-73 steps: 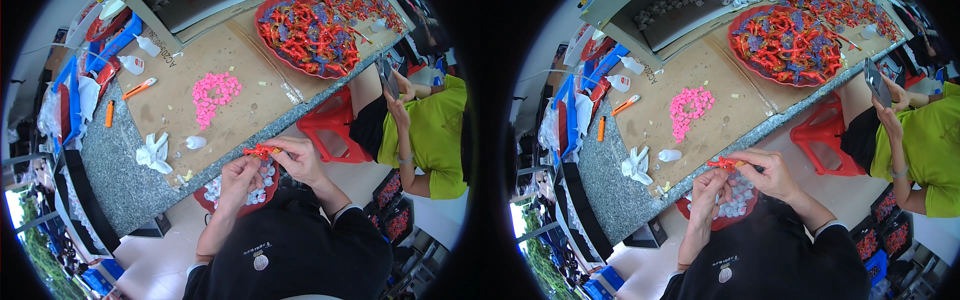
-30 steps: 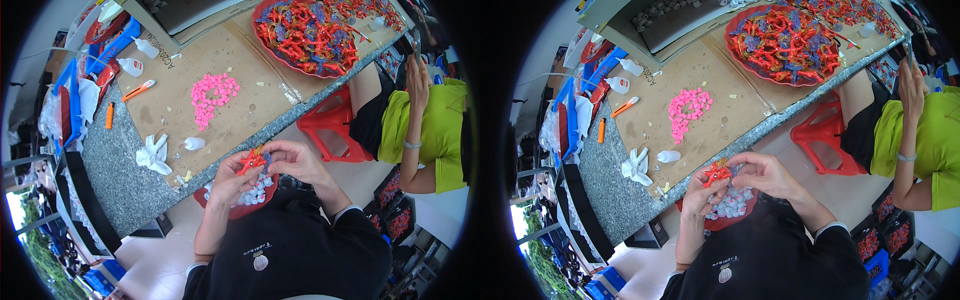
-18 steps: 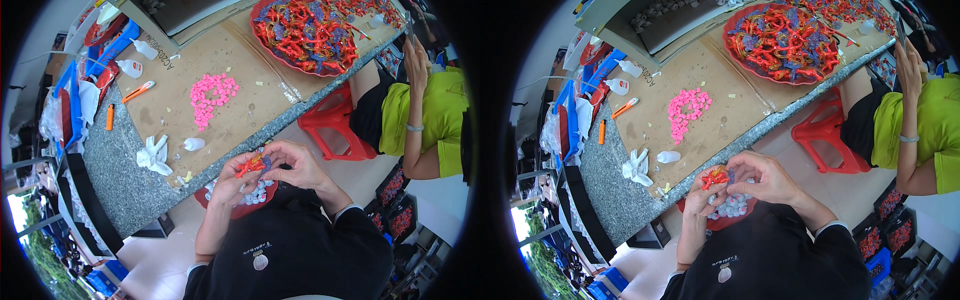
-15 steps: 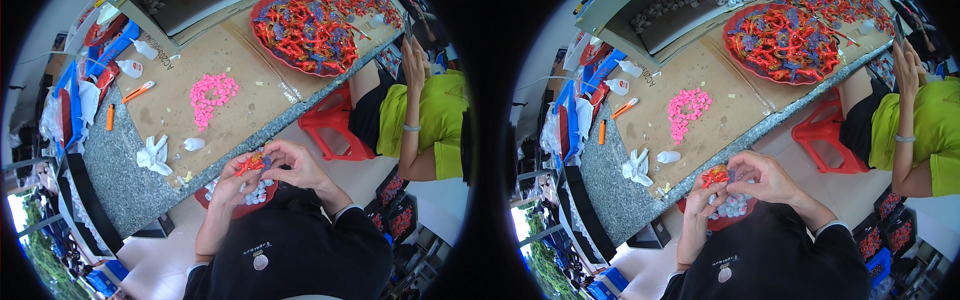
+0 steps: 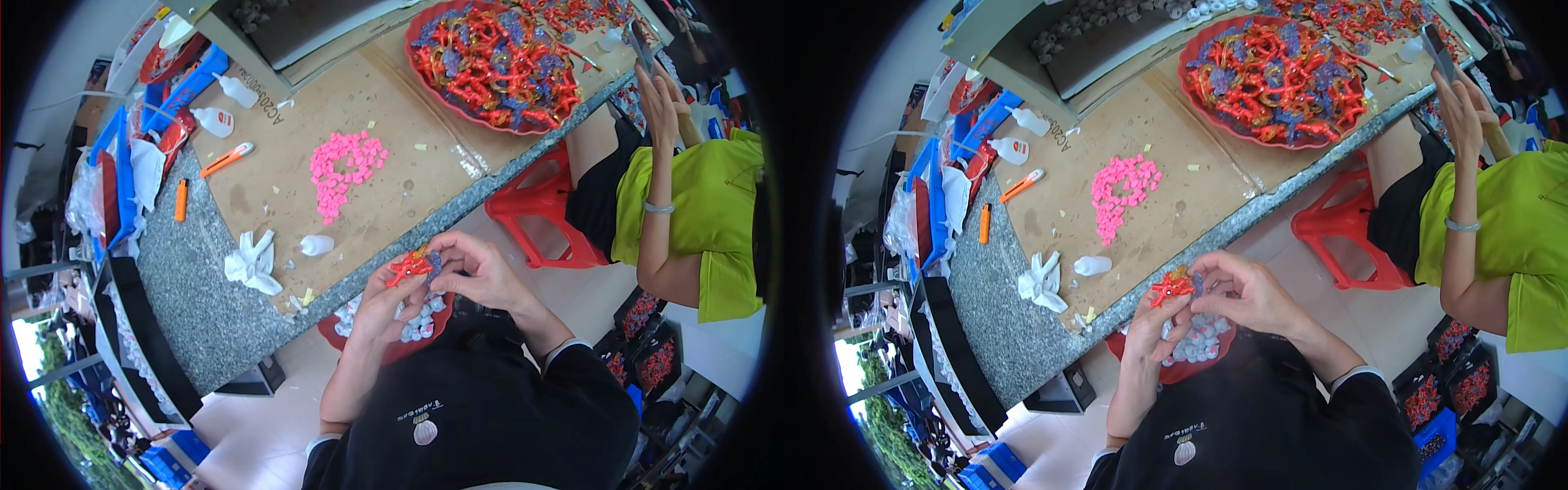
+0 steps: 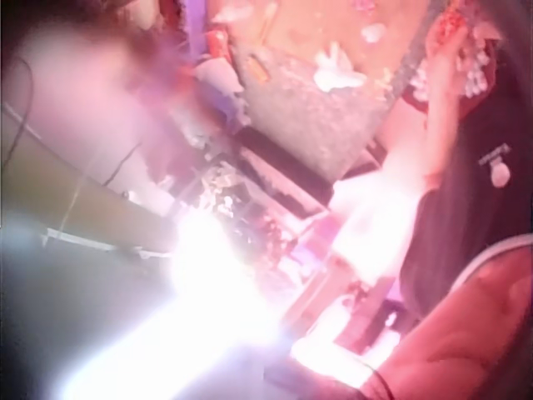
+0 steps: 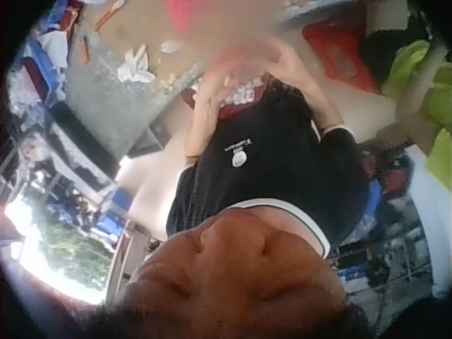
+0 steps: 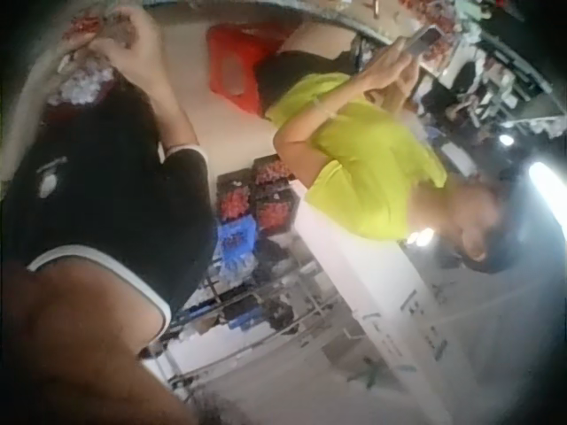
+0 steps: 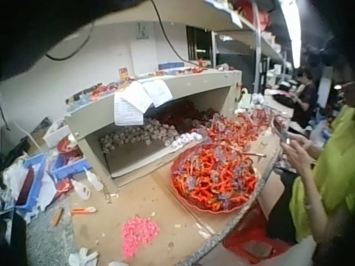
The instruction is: The person assembles small plastic components by applying adhesive from a glue bottle and joining the components together by hand.
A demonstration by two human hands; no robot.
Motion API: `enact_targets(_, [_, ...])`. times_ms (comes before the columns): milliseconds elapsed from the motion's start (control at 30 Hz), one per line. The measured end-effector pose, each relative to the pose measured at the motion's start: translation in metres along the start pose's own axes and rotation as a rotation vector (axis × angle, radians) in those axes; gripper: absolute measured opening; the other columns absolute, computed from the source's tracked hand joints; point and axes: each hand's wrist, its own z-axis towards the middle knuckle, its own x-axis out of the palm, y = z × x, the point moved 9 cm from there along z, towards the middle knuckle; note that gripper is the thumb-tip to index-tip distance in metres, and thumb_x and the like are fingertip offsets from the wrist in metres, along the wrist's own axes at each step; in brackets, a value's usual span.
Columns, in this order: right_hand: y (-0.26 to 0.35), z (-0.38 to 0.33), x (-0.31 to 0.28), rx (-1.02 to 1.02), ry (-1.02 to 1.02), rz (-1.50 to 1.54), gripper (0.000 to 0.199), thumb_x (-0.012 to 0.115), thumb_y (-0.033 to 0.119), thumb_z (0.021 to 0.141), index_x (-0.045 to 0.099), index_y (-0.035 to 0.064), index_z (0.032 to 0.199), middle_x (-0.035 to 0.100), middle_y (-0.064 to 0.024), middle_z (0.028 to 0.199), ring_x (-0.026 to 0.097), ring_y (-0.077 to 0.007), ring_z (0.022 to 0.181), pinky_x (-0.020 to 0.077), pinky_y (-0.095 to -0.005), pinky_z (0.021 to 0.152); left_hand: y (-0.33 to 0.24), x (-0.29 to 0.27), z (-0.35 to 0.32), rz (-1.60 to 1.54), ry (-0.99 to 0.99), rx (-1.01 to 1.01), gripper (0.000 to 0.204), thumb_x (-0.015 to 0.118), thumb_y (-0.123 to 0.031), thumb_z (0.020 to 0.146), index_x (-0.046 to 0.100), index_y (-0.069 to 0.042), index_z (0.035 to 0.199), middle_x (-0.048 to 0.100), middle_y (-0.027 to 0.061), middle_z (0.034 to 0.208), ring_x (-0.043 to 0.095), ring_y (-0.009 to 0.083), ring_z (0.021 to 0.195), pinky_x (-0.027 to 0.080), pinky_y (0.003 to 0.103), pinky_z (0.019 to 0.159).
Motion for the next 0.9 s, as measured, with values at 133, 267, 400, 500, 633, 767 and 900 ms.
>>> enact_targets(133, [0.022,0.004,-0.006,-0.164,-0.052,-0.255,0.040,0.073,0.010,0.072,0.053,-0.0016,0.104,0.058,-0.0076,0.088,0.059,-0.0092,0.076,0.0499,-0.0235,0.060,-0.002,-0.001,0.002,0.125,-0.100,0.062,0.019,0.052,-0.002,0.087,0.051,-0.003,0.106,0.048,0.0000,0.067,0.036,0.0021,0.046,0.023,0.016,0.036])
enact_targets(267, [0.057,0.010,-0.037,-0.246,-0.215,-0.462,0.036,0.076,0.013,0.069,0.057,0.0009,0.098,0.057,-0.0039,0.080,0.055,-0.0063,0.063,0.0422,-0.0199,0.052,-0.007,0.010,0.005,0.124,-0.033,0.108,0.018,0.051,-0.005,0.089,0.052,-0.003,0.107,0.048,-0.0009,0.069,0.038,0.0028,0.048,0.024,0.017,0.036])
enact_targets(400, [0.116,0.026,-0.080,-0.340,-0.514,-0.564,0.036,0.077,0.011,0.067,0.058,0.0016,0.096,0.056,0.0009,0.069,0.048,-0.0035,0.058,0.0383,-0.0202,0.051,-0.004,0.014,0.011,0.001,0.099,0.098,0.019,0.046,-0.016,0.093,0.053,-0.002,0.103,0.048,0.0034,0.080,0.038,0.0069,0.050,0.025,0.017,0.033])
enact_targets(500, [0.149,0.048,-0.099,-0.360,-0.648,-0.876,0.042,0.075,0.021,0.069,0.057,0.0007,0.101,0.059,-0.0074,0.081,0.055,-0.0113,0.059,0.0435,-0.0237,0.052,-0.003,0.013,0.013,-0.049,0.075,0.081,0.019,0.044,-0.018,0.094,0.053,-0.001,0.099,0.046,0.0034,0.077,0.037,0.0077,0.049,0.025,0.017,0.033])
enact_targets(633, [0.177,0.055,-0.106,-0.617,-0.790,-1.038,0.034,0.069,0.026,0.074,0.060,0.0020,0.097,0.061,-0.0127,0.085,0.055,-0.0282,0.069,0.0454,-0.0366,0.062,-0.002,0.012,0.012,-0.043,0.062,0.068,0.019,0.044,-0.018,0.094,0.052,-0.001,0.097,0.045,0.0033,0.074,0.037,0.0083,0.049,0.024,0.018,0.033])
enact_targets(767, [0.200,0.082,-0.111,-0.800,-0.822,-1.370,0.019,0.063,0.011,0.077,0.063,0.0031,0.094,0.062,-0.0106,0.085,0.055,-0.0277,0.080,0.0425,-0.0360,0.074,-0.001,0.006,0.014,-0.064,0.034,0.059,0.019,0.045,-0.018,0.094,0.052,-0.001,0.096,0.045,0.0031,0.074,0.037,0.0083,0.049,0.024,0.018,0.033])
enact_targets(900, [0.204,0.145,-0.113,-0.680,-0.704,-1.635,0.022,0.064,0.017,0.077,0.063,0.0044,0.094,0.064,-0.0111,0.083,0.057,-0.0281,0.085,0.0414,-0.0397,0.078,-0.002,0.006,0.014,-0.065,0.038,0.068,0.019,0.045,-0.018,0.093,0.053,-0.002,0.096,0.045,0.0029,0.073,0.037,0.0082,0.049,0.025,0.018,0.033])
